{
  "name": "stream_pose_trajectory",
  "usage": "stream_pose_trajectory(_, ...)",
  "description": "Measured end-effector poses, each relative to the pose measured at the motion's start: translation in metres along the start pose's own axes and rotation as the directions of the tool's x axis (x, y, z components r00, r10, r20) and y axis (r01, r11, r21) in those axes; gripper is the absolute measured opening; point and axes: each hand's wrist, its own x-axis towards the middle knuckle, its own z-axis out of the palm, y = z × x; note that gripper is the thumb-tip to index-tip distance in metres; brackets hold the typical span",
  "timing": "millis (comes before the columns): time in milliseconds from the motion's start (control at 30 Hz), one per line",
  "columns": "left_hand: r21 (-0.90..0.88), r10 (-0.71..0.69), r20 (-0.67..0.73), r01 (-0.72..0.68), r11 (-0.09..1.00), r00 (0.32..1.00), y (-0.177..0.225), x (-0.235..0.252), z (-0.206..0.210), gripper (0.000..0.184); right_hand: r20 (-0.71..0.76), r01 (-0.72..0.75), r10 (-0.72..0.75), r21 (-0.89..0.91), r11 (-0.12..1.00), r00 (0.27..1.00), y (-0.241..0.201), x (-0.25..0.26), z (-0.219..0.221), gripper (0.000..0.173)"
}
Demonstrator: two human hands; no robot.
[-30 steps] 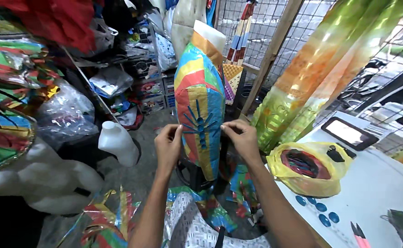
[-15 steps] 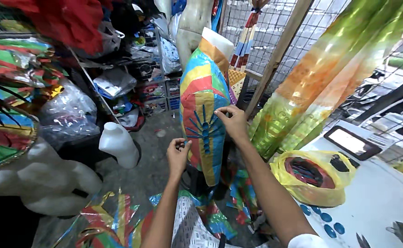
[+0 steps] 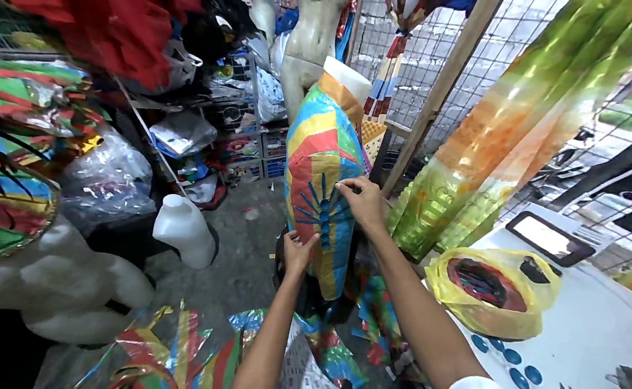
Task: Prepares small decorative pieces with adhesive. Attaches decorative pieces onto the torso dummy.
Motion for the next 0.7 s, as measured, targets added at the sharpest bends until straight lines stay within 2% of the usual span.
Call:
stream_pose_trajectory(167,0.15,0.192,-0.163,-0.168,0.974,0.968,0.01,-0.002,0.005,0.102,-0.016,0.01,-0.011,-0.048,0.999,1.0,0.004,-0.002,0.006,0.018)
stream_pose_trajectory(333,0.312,0.47,-0.27,-0.385,0.868,0.84,0.048,-0.004,0.019,0.119,-0.066,-0.003,-0.002,-0.07,0.998,0.998,0.006,0.0,0.014,0.02)
stream_pose_trajectory(433,0.34,0.579,-0.266,-0.487,0.804,0.77,0.066,0.005,0.029,0.118,-0.1,-0.008,-0.001,-0.088,0.996,0.995,0.005,0.002,0.018,0.019)
stream_pose_trajectory(567,0.423,0.634,-0.247,-0.507,0.751,0.733,0.079,0.018,0.036,0.114,-0.183,0.082,-0.12,-0.2,0.976,0.976,0.013,0.002,0.024,0.017)
stream_pose_trajectory(700,0.483,0.667,-0.232,-0.512,0.711,0.708,0.078,0.03,0.037,0.118,-0.263,0.092,-0.18,-0.315,0.945,0.948,0.024,0.006,0.023,0.04)
